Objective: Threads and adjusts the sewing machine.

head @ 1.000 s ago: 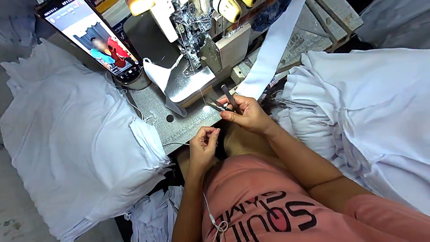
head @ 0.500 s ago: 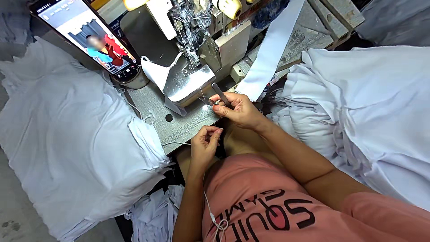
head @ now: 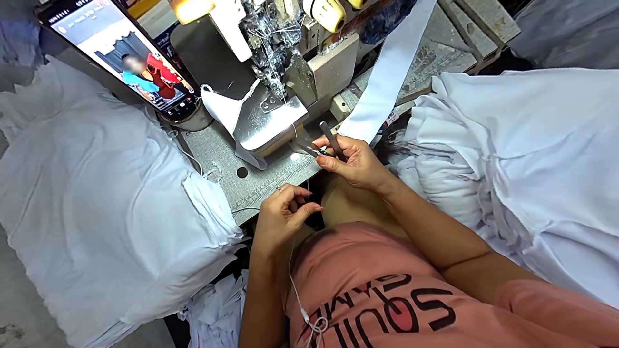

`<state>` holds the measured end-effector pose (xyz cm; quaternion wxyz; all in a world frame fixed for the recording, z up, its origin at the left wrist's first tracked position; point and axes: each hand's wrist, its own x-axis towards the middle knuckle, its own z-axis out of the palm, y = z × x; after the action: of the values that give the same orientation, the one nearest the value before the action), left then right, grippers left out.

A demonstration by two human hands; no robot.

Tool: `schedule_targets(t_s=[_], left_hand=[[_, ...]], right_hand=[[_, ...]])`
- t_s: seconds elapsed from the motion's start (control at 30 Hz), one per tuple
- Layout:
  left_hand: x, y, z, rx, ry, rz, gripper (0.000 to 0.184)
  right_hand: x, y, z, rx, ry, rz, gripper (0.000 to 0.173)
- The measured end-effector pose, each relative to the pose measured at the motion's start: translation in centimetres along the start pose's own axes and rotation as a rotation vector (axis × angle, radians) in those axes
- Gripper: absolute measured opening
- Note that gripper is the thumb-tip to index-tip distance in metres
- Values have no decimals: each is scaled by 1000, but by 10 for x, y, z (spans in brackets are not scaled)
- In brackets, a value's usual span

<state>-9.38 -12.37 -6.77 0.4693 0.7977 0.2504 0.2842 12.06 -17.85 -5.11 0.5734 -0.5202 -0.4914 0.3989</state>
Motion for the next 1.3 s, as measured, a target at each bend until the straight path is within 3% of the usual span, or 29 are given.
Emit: schedule_targets(t_s=[0.17, 0.27, 0.4, 0.57, 0.77, 0.97, 1.3], left_hand=[[31, 16, -28, 324, 276, 251, 21], [55, 23, -37, 572, 285, 318, 36], [81, 28, -37, 783, 194, 324, 39], [97, 18, -35, 710, 261, 443, 18], [96, 15, -26, 590, 354, 550, 10], [103, 22, -26, 488, 338, 490, 11], [103, 20, -21, 656, 468, 453, 11]], right_hand=[[-5, -2, -5, 37, 40, -59, 25], [-7, -3, -5, 64, 65, -65, 25], [-9, 1, 0, 81, 115, -41, 27], [-10, 5, 4, 99, 116, -60, 32], [-11, 1, 7, 45, 129, -171, 30], [-10, 0, 11, -67, 171, -253, 29], [7, -4, 21, -195, 220, -346, 32]])
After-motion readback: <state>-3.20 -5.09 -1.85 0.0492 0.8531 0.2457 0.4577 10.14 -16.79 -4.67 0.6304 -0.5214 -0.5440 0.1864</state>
